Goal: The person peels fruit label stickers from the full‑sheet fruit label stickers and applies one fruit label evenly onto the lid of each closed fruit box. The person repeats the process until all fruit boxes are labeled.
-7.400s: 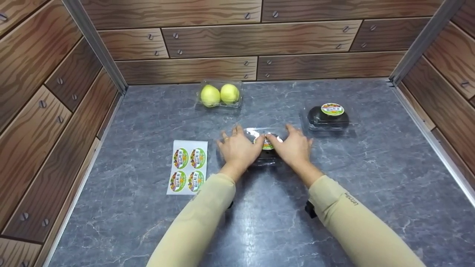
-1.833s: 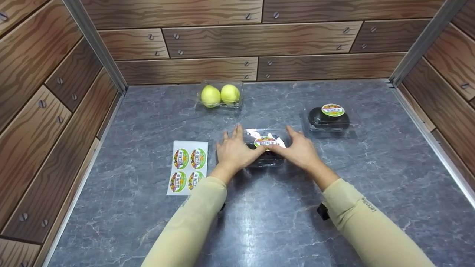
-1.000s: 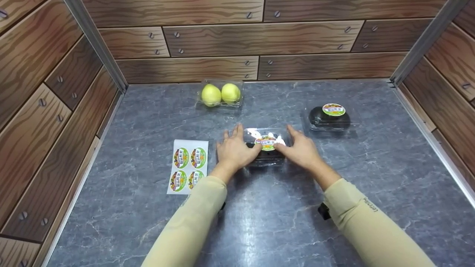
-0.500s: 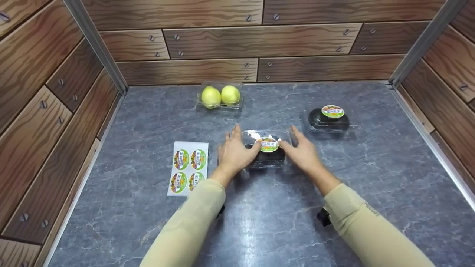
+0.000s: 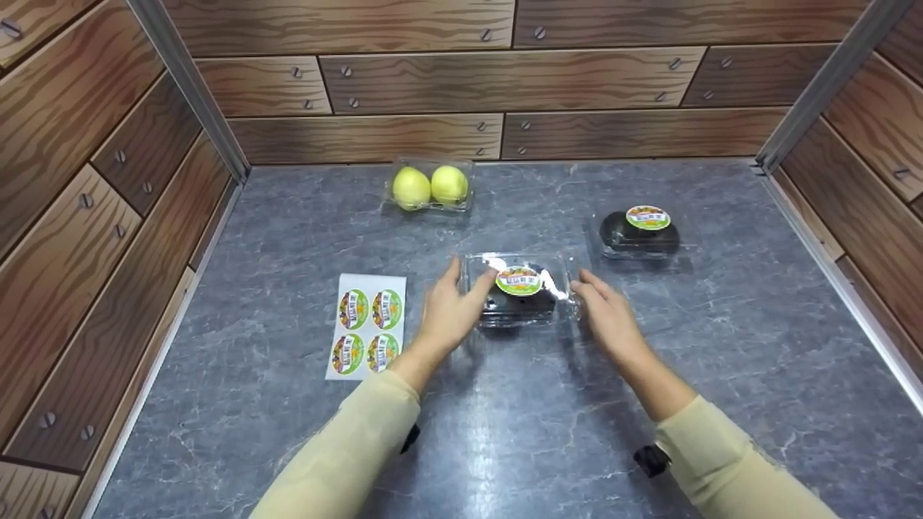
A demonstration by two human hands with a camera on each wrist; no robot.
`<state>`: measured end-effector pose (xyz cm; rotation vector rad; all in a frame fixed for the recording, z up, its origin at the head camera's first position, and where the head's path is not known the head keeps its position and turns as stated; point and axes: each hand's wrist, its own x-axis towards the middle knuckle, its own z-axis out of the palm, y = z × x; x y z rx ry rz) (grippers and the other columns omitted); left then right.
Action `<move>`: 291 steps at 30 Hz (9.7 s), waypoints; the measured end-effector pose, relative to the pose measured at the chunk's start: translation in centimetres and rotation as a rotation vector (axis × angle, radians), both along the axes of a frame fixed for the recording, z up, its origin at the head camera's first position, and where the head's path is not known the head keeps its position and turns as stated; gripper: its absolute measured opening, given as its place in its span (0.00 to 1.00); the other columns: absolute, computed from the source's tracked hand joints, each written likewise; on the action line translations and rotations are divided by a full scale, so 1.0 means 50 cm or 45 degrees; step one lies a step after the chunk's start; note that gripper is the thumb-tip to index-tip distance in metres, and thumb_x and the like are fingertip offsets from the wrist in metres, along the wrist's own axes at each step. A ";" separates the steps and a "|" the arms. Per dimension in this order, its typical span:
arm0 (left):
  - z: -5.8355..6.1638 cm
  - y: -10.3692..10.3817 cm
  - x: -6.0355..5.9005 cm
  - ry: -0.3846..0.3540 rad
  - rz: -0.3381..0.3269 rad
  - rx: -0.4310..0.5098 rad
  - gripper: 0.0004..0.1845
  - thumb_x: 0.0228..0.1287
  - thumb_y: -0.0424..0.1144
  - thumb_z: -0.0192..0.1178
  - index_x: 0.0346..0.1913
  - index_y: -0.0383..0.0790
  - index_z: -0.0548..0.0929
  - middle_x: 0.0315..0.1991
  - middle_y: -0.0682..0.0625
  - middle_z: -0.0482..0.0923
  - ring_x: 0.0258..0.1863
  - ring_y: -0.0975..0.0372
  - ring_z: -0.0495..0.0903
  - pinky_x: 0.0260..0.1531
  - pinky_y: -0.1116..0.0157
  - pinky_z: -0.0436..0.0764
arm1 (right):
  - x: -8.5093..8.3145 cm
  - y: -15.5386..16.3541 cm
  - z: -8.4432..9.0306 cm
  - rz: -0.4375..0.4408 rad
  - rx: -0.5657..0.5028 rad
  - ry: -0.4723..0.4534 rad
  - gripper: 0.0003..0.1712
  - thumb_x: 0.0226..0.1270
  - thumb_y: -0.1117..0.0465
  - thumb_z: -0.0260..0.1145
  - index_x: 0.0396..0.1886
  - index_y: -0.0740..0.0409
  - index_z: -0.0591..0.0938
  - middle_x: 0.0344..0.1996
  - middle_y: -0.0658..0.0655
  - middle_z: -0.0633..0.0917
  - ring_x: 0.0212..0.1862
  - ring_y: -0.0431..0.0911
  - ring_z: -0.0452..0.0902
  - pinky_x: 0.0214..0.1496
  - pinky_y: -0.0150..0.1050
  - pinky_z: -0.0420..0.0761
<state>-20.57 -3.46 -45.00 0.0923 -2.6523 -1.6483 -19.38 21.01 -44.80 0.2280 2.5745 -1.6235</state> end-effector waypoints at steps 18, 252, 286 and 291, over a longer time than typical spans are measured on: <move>-0.017 0.000 0.040 -0.060 -0.042 0.063 0.44 0.74 0.62 0.56 0.79 0.32 0.67 0.76 0.36 0.68 0.76 0.46 0.68 0.76 0.52 0.66 | 0.040 -0.008 -0.004 0.091 0.024 -0.019 0.37 0.87 0.46 0.45 0.82 0.67 0.62 0.81 0.66 0.61 0.83 0.62 0.52 0.84 0.56 0.47; 0.035 -0.265 -0.129 -0.175 0.049 0.172 0.47 0.77 0.73 0.39 0.75 0.36 0.75 0.76 0.39 0.70 0.77 0.47 0.66 0.78 0.47 0.59 | -0.171 -0.320 0.017 0.217 -0.732 -0.059 0.43 0.89 0.39 0.37 0.85 0.67 0.48 0.85 0.64 0.50 0.86 0.55 0.42 0.85 0.44 0.45; 0.028 -0.235 -0.031 -0.146 0.075 0.022 0.42 0.79 0.70 0.40 0.74 0.40 0.77 0.74 0.41 0.74 0.76 0.46 0.68 0.77 0.47 0.62 | -0.086 -0.254 0.010 0.363 -0.705 -0.176 0.47 0.88 0.38 0.32 0.84 0.73 0.46 0.85 0.69 0.46 0.85 0.60 0.40 0.85 0.51 0.45; 0.031 -0.232 -0.017 -0.148 0.064 0.003 0.42 0.79 0.70 0.40 0.73 0.41 0.79 0.72 0.42 0.76 0.75 0.47 0.71 0.76 0.47 0.64 | -0.073 -0.242 0.014 0.384 -0.675 -0.200 0.48 0.87 0.36 0.31 0.84 0.72 0.46 0.85 0.69 0.46 0.85 0.60 0.40 0.85 0.52 0.44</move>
